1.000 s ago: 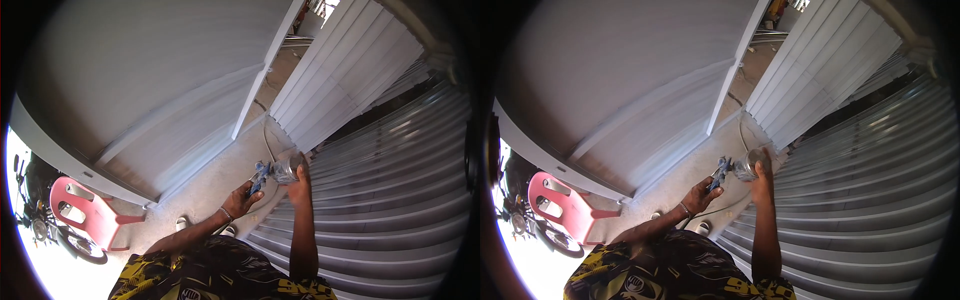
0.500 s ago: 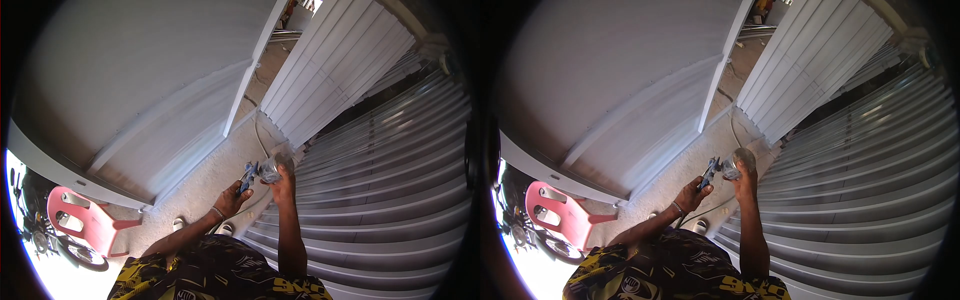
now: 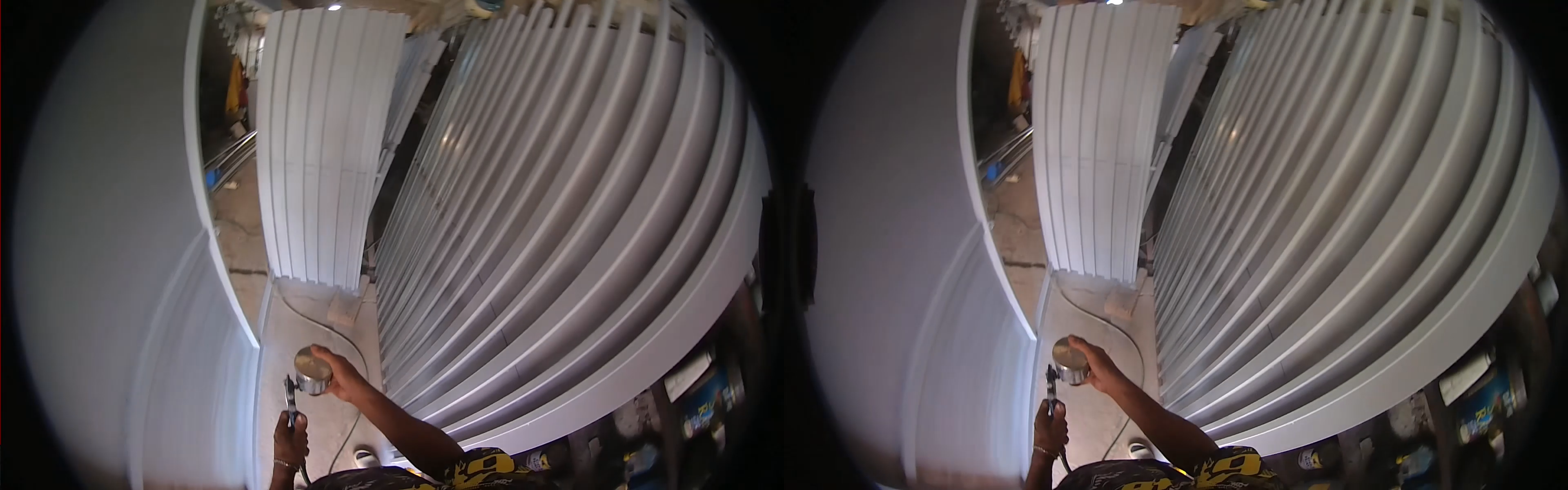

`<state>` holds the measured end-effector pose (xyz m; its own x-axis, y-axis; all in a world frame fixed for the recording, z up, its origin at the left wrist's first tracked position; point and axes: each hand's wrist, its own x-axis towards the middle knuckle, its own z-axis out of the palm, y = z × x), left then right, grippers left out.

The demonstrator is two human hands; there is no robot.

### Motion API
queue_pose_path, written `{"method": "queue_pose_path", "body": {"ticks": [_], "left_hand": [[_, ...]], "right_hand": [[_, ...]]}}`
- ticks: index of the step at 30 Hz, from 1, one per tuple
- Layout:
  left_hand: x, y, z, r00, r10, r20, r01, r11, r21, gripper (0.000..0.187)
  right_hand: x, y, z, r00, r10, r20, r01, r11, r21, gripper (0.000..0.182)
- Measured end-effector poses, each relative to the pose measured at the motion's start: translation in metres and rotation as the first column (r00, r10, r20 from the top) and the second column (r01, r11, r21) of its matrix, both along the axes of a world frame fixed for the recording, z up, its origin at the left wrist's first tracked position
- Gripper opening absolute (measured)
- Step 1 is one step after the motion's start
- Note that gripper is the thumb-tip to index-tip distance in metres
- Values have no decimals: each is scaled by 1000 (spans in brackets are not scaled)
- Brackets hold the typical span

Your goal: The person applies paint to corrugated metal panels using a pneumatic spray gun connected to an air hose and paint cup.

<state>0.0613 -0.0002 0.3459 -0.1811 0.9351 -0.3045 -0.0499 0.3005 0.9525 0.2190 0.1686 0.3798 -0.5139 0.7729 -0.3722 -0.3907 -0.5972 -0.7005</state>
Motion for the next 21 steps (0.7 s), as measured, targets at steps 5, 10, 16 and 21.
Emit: {"method": "queue_pose_path", "body": {"ticks": [5,10,16,21], "left_hand": [[-9,6,9,998,-58,6,58,995,-75,32],[-15,10,7,997,-73,38,77,987,-138,23],[-24,3,-2,988,-153,32,156,977,-146,17],[-28,-4,-4,978,-199,67,207,967,-149,17]], "right_hand": [[3,-2,-4,1000,-6,10,6,1000,19,63],[14,-8,13,998,27,51,-21,992,-125,80],[9,-15,3,996,-38,77,44,996,-74,61],[10,-23,-16,992,-116,53,117,993,-20,43]]}}
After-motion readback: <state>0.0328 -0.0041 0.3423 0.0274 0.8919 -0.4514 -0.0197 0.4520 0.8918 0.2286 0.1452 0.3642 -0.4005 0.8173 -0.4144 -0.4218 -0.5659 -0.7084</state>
